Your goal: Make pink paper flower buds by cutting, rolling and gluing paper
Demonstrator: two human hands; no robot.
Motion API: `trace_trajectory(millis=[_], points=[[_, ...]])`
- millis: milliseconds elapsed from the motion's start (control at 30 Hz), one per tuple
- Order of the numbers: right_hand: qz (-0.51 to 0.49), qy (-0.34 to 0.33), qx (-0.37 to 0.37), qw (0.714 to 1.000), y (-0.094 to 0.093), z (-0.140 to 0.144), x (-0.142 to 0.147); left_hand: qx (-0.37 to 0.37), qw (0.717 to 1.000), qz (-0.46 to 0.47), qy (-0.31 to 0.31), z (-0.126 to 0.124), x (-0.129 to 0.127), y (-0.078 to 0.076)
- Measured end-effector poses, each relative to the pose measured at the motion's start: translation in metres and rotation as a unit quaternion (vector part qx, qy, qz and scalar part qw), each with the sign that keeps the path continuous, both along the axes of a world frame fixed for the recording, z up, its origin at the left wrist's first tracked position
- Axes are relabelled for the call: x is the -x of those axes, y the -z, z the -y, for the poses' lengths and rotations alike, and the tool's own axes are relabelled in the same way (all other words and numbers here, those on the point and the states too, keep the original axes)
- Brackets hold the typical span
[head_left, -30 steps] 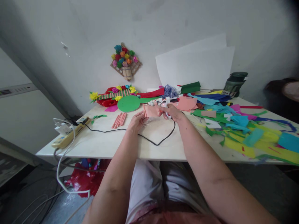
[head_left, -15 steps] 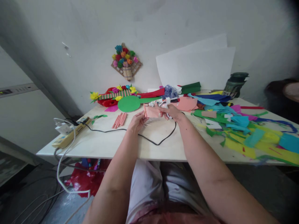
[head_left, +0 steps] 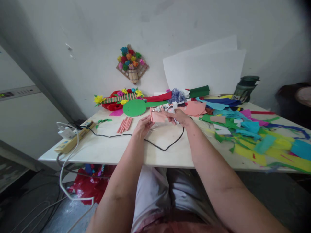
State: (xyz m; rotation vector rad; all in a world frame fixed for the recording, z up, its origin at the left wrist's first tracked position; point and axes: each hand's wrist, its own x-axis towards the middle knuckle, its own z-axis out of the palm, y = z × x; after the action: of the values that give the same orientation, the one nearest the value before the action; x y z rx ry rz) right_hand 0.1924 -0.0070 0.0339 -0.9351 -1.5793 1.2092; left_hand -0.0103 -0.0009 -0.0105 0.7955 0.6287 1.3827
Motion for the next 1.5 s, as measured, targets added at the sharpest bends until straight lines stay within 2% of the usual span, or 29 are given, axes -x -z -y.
trace_trajectory(millis=[633, 1500], points=[[0.004, 0.0, 0.008, 1.0, 0.0052, -0.0053, -0.0002, 0.005, 1.0, 0.006, -0.01, 0.0001, -0.0007, -0.0009], [0.003, 0.028, -0.021, 0.999, 0.0099, -0.0105, 0.0017, 0.008, 0.999, 0.015, 0.035, 0.0012, 0.0006, -0.0002]])
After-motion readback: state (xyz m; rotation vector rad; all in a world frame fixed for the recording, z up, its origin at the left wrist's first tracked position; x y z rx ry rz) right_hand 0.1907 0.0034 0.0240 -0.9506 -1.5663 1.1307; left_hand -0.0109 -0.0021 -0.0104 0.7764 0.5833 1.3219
